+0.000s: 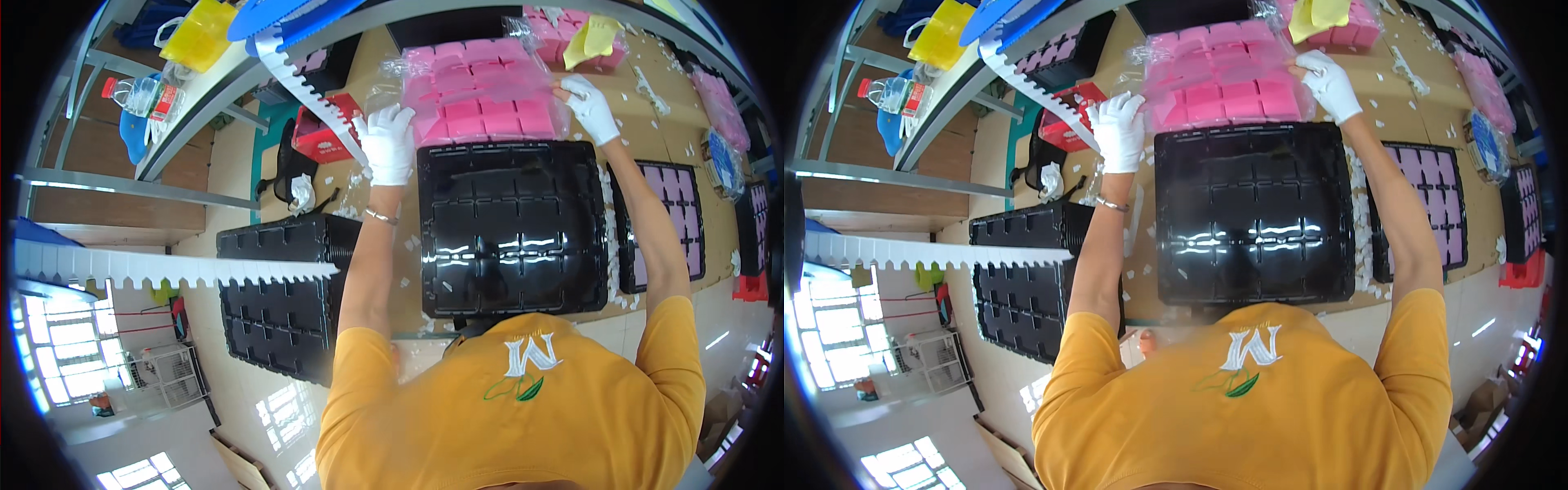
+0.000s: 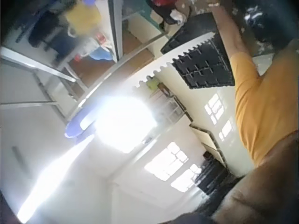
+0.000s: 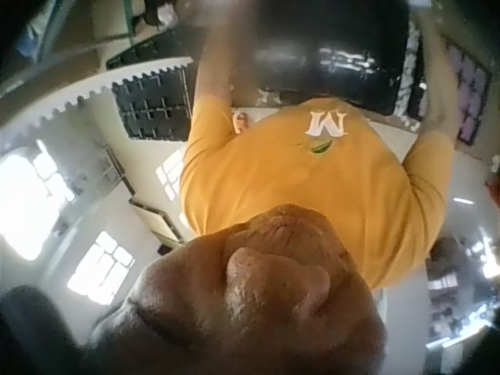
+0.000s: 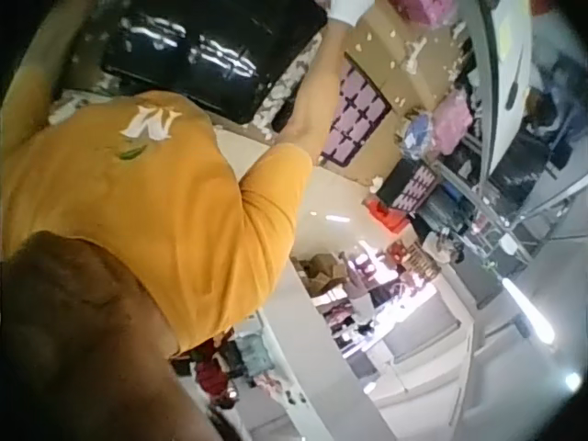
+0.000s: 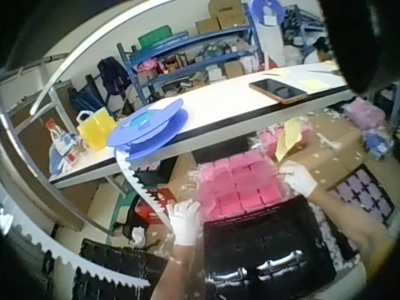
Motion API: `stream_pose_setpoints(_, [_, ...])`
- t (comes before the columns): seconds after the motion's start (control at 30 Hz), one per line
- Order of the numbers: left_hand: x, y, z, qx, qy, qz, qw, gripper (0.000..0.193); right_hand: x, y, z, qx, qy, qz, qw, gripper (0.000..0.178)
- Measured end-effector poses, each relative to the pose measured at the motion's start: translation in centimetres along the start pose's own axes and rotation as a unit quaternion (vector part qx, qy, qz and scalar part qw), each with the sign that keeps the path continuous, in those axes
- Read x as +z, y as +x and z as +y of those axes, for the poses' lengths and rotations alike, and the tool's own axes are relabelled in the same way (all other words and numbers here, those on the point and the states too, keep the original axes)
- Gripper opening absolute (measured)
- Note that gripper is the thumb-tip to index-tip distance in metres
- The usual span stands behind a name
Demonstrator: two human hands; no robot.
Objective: The person repeatedly places a pink foam insert into a black plastic tray and then removes it. This cycle of insertion and removal is performed multiple times on the same objects without a visible final assembly state.
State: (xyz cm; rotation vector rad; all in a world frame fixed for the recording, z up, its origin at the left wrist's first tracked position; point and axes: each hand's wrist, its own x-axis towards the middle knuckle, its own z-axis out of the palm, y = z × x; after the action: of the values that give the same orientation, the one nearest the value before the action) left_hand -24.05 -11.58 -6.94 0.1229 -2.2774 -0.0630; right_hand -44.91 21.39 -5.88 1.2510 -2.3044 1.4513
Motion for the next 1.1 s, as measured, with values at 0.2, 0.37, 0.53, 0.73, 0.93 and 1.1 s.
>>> stream_pose_setpoints(0.2, [-6.3,-6.0,4.7,0.061,0.043,-0.028,0.997,0.023,-0.7,-9.5,-7.4,-0.097,-0.175,0.048,0.979,0.012])
stream_pose_setpoints(0.37, [-10.2,-10.6,7.7,0.095,0.016,-0.071,0.993,0.022,-1.5,-16.8,-10.8,-0.083,-0.186,0.037,0.978,0.018])
stream_pose_setpoints(0.53, [-13.7,-13.8,9.9,0.106,0.005,-0.103,0.989,0.02,-1.8,-21.6,-13.8,-0.039,-0.166,0.027,0.985,0.024])
stream_pose_setpoints(0.73, [-16.5,-16.6,11.9,0.101,-0.007,-0.132,0.986,0.023,-2.0,-25.2,-16.1,-0.06,-0.192,0.038,0.979,0.027])
stream_pose_setpoints(0.93, [-17.1,-19.0,12.7,0.098,-0.001,-0.175,0.98,0.022,-2.2,-27.2,-16.9,-0.068,-0.221,0.024,0.973,0.024])
stream_pose_setpoints(1.1, [-17.3,-19.6,12.8,0.087,0.003,-0.188,0.978,0.021,-2.1,-29.2,-16.3,-0.055,-0.236,-0.005,0.97,0.026])
